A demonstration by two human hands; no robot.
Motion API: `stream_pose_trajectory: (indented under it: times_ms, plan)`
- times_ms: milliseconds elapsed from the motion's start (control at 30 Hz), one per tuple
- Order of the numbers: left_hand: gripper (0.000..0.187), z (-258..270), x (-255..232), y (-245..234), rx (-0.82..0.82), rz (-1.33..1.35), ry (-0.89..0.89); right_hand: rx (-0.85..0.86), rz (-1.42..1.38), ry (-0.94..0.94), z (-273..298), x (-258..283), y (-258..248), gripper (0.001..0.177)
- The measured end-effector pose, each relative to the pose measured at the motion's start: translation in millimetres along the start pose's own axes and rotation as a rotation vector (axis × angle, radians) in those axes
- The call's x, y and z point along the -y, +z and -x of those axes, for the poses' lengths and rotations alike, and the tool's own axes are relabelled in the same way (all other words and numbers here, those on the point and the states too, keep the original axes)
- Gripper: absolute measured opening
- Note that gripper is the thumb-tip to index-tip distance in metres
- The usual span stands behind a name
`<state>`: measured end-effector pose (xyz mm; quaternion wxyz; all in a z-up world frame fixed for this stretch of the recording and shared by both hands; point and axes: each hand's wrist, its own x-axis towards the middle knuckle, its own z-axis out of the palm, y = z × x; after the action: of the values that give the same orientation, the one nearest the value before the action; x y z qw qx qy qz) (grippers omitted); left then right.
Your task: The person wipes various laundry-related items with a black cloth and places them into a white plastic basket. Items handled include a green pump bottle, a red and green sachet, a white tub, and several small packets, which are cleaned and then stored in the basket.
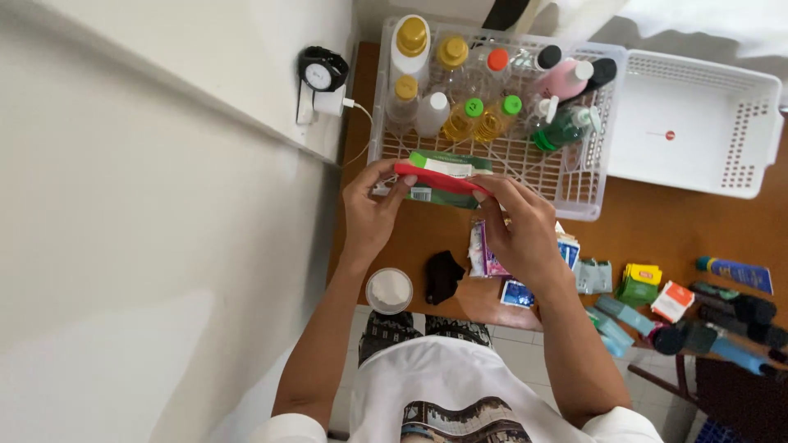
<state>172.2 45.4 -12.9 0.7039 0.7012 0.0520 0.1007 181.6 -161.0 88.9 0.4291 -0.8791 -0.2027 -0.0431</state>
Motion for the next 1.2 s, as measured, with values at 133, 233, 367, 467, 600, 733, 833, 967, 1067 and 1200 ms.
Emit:
stream_pose_trajectory:
  times_ms: [133, 233, 367, 467, 600, 733, 833, 967, 1067, 1200]
  plan:
    - [0.022, -16, 14, 10, -0.047, -0.078, 0.022, -0.004, 0.012, -0.048, -14, -40, 16, 0.021]
    - [0.025, -25, 27, 17, -0.099, -0.163, 0.023, -0.010, 0.022, 0.007, -22, -64, 33, 0.020]
    - [0.027, -30, 46, 20, -0.166, -0.274, 0.063, -0.023, -0.005, 0.051, -28, -91, 57, 0.021]
    - [0.029, -33, 57, 21, -0.184, -0.355, 0.100, -0.029, -0.036, 0.059, -29, -106, 70, 0.021]
    - [0.033, -35, 65, 21, -0.190, -0.507, 0.140, -0.020, -0.065, 0.112, -27, -121, 84, 0.022]
    - [0.034, -35, 77, 19, -0.208, -0.614, 0.143, -0.002, -0.060, 0.191, -29, -124, 89, 0.021]
    - [0.033, -35, 82, 18, -0.189, -0.668, 0.067, -0.006, -0.080, 0.251, -28, -127, 95, 0.019]
    - [0.033, -35, 91, 17, -0.203, -0.688, 0.111, -0.031, -0.124, 0.221, -27, -131, 103, 0.017]
    - [0.032, -37, 89, 16, -0.226, -0.681, 0.158, -0.040, -0.131, 0.210, -27, -131, 108, 0.016]
    - [0.026, -37, 92, 16, -0.234, -0.659, 0.153, -0.047, -0.104, 0.221, -27, -132, 113, 0.016]
